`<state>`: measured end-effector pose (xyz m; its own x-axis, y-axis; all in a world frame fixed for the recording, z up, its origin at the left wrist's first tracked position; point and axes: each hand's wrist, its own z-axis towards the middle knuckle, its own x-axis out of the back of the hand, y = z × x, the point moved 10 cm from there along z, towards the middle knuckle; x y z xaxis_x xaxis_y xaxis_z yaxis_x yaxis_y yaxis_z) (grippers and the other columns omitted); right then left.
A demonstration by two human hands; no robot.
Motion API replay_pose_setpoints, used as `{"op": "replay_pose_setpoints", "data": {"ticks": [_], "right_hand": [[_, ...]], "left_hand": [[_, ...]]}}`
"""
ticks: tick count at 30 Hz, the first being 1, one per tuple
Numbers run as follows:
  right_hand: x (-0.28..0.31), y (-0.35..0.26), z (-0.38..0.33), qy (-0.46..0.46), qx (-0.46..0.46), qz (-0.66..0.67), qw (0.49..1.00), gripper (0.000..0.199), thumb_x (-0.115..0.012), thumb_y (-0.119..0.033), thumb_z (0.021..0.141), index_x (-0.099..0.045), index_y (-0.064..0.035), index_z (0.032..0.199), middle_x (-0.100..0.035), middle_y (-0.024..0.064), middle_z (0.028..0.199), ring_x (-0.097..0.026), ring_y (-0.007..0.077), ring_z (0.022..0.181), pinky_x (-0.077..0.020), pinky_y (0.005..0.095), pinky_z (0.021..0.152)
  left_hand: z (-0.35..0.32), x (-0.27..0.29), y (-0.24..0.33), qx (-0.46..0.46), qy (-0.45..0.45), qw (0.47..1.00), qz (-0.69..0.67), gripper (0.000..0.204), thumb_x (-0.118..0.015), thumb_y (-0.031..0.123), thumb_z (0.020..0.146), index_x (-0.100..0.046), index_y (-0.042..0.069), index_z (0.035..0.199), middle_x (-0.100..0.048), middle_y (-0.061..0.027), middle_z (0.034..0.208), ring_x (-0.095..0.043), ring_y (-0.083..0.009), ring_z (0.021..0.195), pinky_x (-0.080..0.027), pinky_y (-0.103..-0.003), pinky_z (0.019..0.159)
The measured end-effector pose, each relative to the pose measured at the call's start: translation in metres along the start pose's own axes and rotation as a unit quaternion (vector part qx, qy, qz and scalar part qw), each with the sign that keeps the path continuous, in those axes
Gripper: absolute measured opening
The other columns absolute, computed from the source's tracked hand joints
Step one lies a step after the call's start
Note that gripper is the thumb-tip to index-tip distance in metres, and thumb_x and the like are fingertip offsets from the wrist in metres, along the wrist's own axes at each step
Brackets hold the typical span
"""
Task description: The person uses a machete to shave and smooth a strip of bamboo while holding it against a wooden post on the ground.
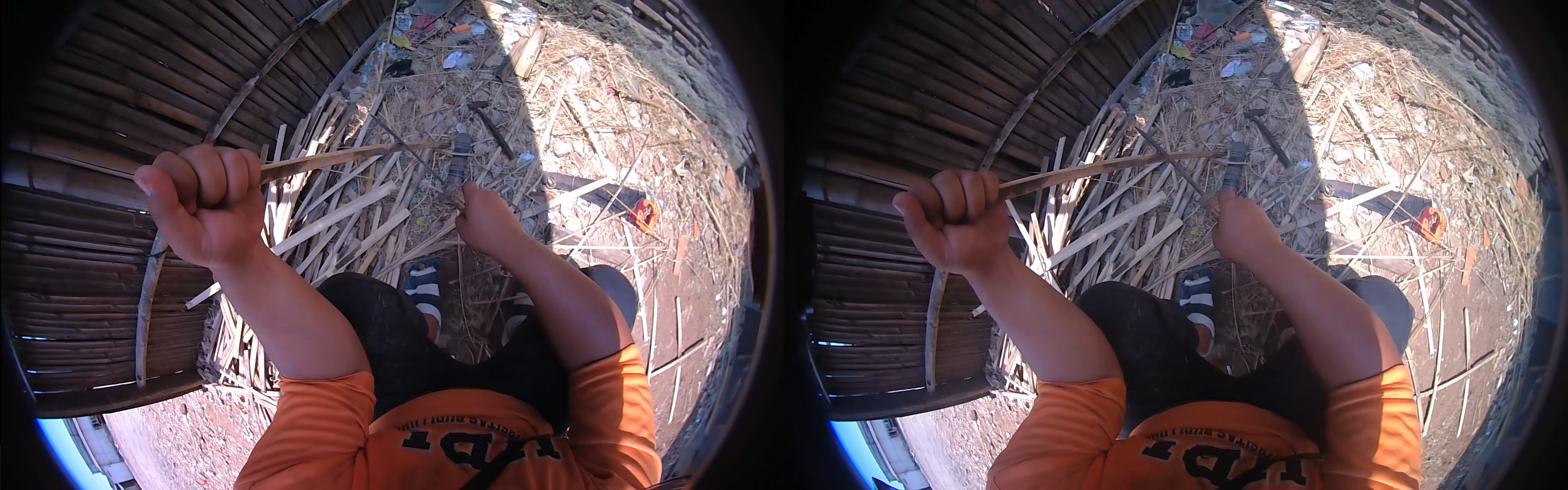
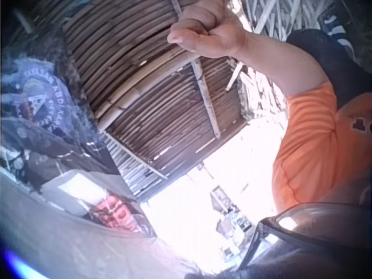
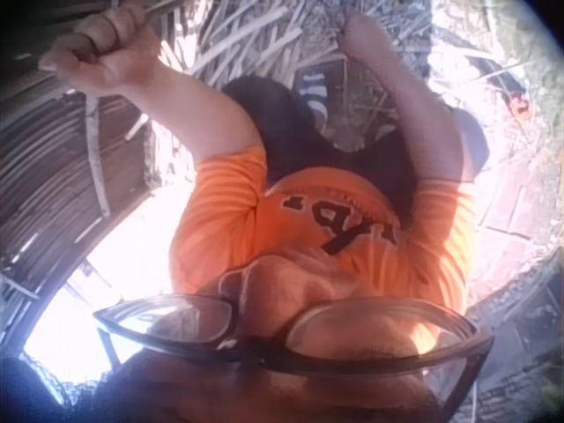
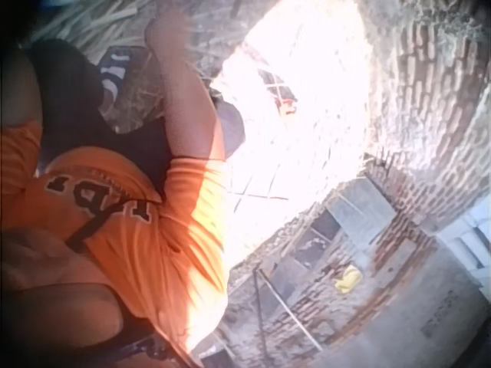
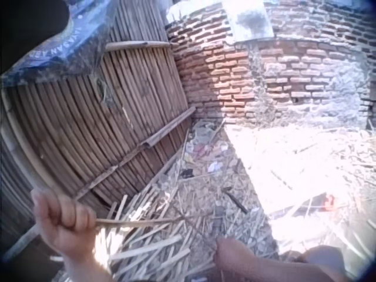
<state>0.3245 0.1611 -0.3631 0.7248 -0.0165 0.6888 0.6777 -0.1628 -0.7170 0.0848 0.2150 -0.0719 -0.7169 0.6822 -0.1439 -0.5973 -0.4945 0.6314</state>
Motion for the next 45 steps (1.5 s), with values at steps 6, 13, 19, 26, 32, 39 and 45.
{"op": "replay_pose_setpoints", "data": {"ticks": [6,13,19,26,32,39,45], "right_hand": [[0.030,-0.039,0.002,0.019,-0.016,0.118,0.993,0.037,-0.070,-0.017,0.080,-0.059,0.0025,0.110,-0.067,0.0260,0.085,-0.068,0.0426,0.081,-0.0537,0.0475,0.077],[0.006,-0.083,-0.021,-0.029,0.091,0.063,0.993,0.035,-0.070,-0.016,0.080,-0.056,0.0009,0.107,-0.067,0.0268,0.082,-0.067,0.0445,0.082,-0.0533,0.0504,0.075],[0.017,-0.082,-0.014,-0.037,0.059,0.026,0.997,0.034,-0.069,-0.014,0.080,-0.056,-0.0006,0.108,-0.067,0.0250,0.083,-0.067,0.0452,0.083,-0.0533,0.0511,0.074],[0.039,-0.096,-0.027,0.030,0.104,0.106,0.988,0.034,-0.067,-0.015,0.078,-0.056,0.0012,0.107,-0.068,0.0244,0.085,-0.067,0.0456,0.082,-0.0538,0.0506,0.071],[0.000,-0.008,0.018,0.026,0.016,0.011,0.999,0.034,-0.067,-0.015,0.079,-0.057,0.0041,0.105,-0.068,0.0262,0.086,-0.067,0.0457,0.081,-0.0525,0.0493,0.072],[0.045,-0.088,-0.009,0.060,0.078,0.173,0.980,0.035,-0.068,-0.015,0.080,-0.057,0.0037,0.107,-0.066,0.0272,0.082,-0.067,0.0464,0.081,-0.0523,0.0502,0.074],[-0.013,-0.045,-0.003,0.002,0.065,0.087,0.994,0.034,-0.068,-0.015,0.079,-0.058,0.0025,0.106,-0.066,0.0265,0.079,-0.067,0.0460,0.079,-0.0531,0.0504,0.074]], "left_hand": [[-0.006,0.001,0.000,0.001,-0.001,1.000,0.002,0.050,-0.044,0.043,0.107,-0.029,0.019,0.066,-0.024,0.0045,0.055,-0.017,-0.0097,0.047,-0.017,-0.030,0.050],[-0.010,0.006,0.000,0.012,0.013,1.000,0.013,0.049,-0.045,0.042,0.106,-0.030,0.019,0.066,-0.025,0.0043,0.055,-0.017,-0.0096,0.047,-0.017,-0.030,0.050],[-0.012,0.045,0.004,-0.015,0.096,0.995,-0.011,0.051,-0.043,0.044,0.107,-0.028,0.017,0.065,-0.023,0.0036,0.055,-0.016,-0.0108,0.048,-0.017,-0.030,0.049],[-0.006,0.012,0.000,0.010,0.031,0.999,0.012,0.050,-0.048,0.042,0.105,-0.030,0.019,0.065,-0.023,0.0048,0.055,-0.017,-0.0096,0.048,-0.017,-0.030,0.051],[-0.006,0.024,0.000,0.008,0.055,0.998,-0.006,0.050,-0.048,0.043,0.105,-0.029,0.020,0.065,-0.024,0.0051,0.055,-0.016,-0.0097,0.048,-0.017,-0.031,0.050],[-0.009,0.018,0.004,0.003,0.065,0.998,0.010,0.050,-0.047,0.042,0.106,-0.028,0.020,0.065,-0.021,0.0051,0.055,-0.015,-0.0099,0.049,-0.016,-0.031,0.052],[-0.010,0.030,0.013,0.008,0.218,0.972,0.090,0.049,-0.046,0.039,0.106,-0.028,0.019,0.065,-0.021,0.0045,0.056,-0.016,-0.0099,0.050,-0.017,-0.031,0.053]]}}
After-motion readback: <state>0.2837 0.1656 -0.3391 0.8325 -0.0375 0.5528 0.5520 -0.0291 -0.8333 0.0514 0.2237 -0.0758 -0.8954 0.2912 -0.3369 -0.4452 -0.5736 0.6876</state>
